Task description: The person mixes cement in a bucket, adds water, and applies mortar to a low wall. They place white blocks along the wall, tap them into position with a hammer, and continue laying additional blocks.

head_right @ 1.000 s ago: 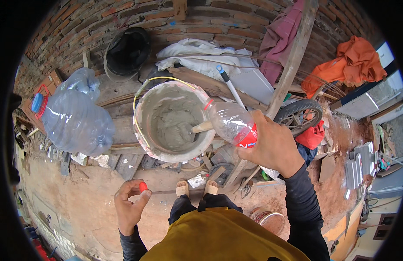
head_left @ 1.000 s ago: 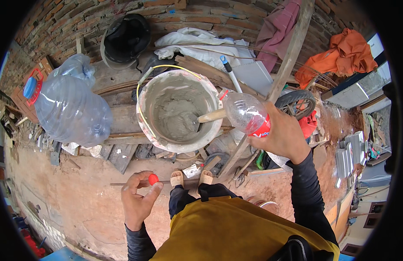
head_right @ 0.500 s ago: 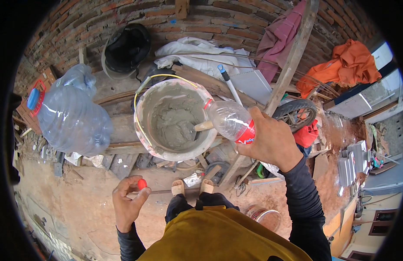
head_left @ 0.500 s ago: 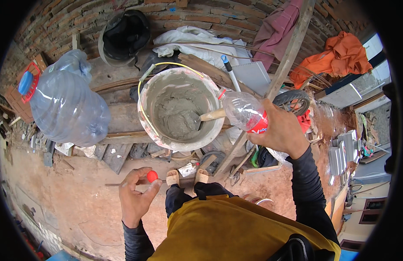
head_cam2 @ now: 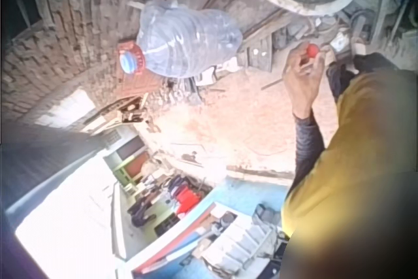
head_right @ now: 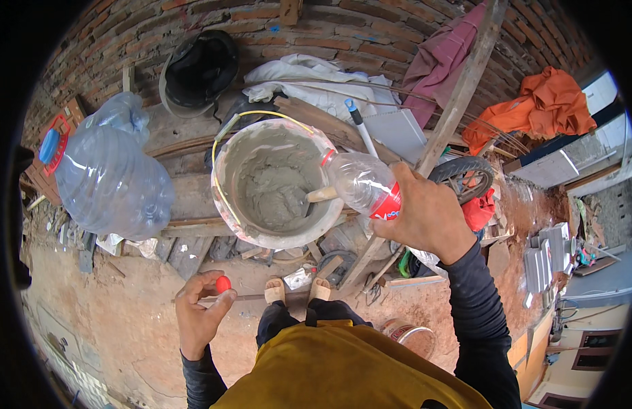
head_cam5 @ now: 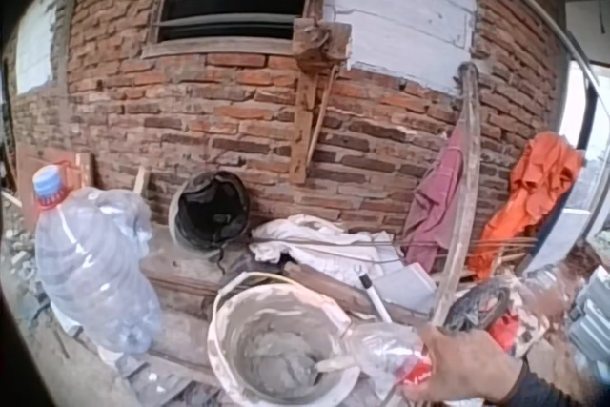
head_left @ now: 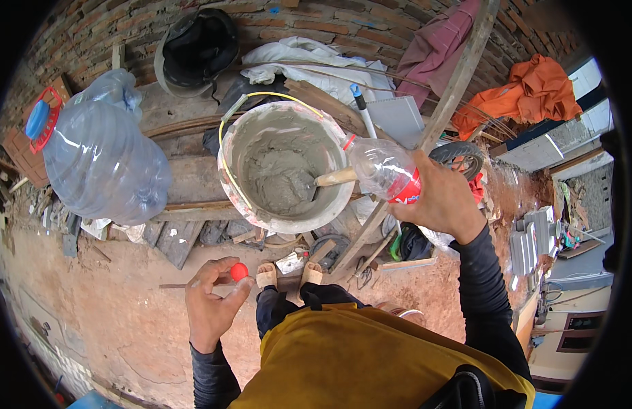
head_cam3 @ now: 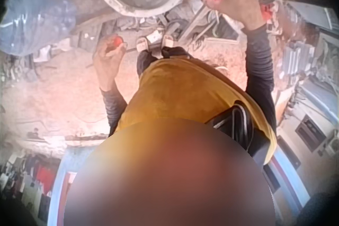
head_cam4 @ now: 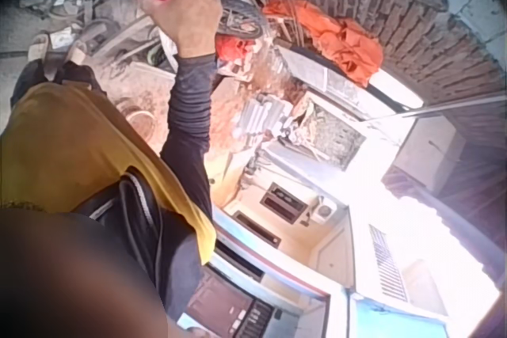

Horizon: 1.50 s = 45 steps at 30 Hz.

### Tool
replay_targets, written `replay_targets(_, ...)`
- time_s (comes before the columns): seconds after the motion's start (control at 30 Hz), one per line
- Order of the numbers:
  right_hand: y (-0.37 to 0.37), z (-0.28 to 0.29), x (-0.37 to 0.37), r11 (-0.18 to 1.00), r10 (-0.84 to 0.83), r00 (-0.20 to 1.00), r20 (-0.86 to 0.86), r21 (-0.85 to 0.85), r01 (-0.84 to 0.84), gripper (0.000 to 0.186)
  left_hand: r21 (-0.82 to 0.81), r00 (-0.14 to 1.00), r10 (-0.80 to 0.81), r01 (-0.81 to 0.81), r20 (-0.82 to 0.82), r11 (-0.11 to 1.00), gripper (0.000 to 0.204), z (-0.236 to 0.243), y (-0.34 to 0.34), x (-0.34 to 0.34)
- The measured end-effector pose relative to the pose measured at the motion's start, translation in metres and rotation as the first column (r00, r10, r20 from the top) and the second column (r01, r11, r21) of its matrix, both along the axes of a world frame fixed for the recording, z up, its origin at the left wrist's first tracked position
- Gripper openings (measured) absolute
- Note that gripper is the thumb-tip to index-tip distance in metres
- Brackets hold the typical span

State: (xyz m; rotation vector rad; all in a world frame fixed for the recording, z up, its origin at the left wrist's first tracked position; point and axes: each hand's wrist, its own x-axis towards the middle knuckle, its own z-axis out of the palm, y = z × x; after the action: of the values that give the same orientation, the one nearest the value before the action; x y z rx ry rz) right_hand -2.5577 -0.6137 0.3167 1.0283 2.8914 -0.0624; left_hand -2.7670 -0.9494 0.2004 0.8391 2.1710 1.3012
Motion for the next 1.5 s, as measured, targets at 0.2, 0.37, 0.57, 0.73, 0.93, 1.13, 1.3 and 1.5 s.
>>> replay_targets(0.2, 0.001, -0.002, -0.001, 1.0, -0.001, 1.0, 0.018, 0.015, 0.001, 0.081, 0.042, 1.0, 0.015, -0.015, -0.004, 0.999, 0.038, -0.005, -0.001, 0.001)
replay_targets(0.37, 0.001, 0.0, -0.003, 1.0, -0.006, 0.999, 0.032, 0.015, 0.005, 0.08, -0.011, 0.999, 0.0, 0.001, 0.033, 1.0, 0.039, -0.008, -0.004, 0.0)
replay_targets(0.57, 0.0, -0.012, -0.001, 0.99, -0.054, 0.98, -0.193, -0.136, 0.027, 0.082, 0.085, 0.999, 0.049, -0.05, 0.013, 0.995, 0.04, -0.002, 0.01, 0.0)
replay_targets(0.73, -0.015, -0.036, 0.011, 0.921, -0.049, 0.866, -0.498, -0.359, -0.154, 0.09, 0.379, 0.984, -0.032, -0.037, 0.173, 0.925, 0.04, 0.02, 0.061, -0.004)
replay_targets(0.93, -0.06, -0.066, 0.025, 0.876, 0.053, 0.888, -0.456, -0.406, -0.261, 0.089, 0.316, 0.944, -0.261, 0.19, 0.202, 0.929, 0.037, 0.053, 0.106, 0.008)
replay_targets(1.13, -0.076, -0.077, 0.042, 0.864, 0.061, 0.932, -0.358, -0.448, -0.229, 0.09, 0.088, 0.893, -0.413, 0.404, 0.177, 0.911, 0.037, 0.066, 0.102, 0.001)
replay_targets(1.3, -0.061, -0.064, 0.057, 0.658, 0.126, 0.927, -0.353, -0.67, -0.344, 0.087, 0.148, 0.819, -0.526, 0.504, 0.231, 0.851, 0.046, 0.067, 0.097, -0.002)
replay_targets(1.5, -0.044, -0.086, 0.066, 0.087, 0.039, 0.913, -0.406, -0.909, -0.408, 0.094, 0.346, 0.716, -0.646, 0.555, 0.264, 0.756, 0.053, 0.059, 0.104, 0.019)
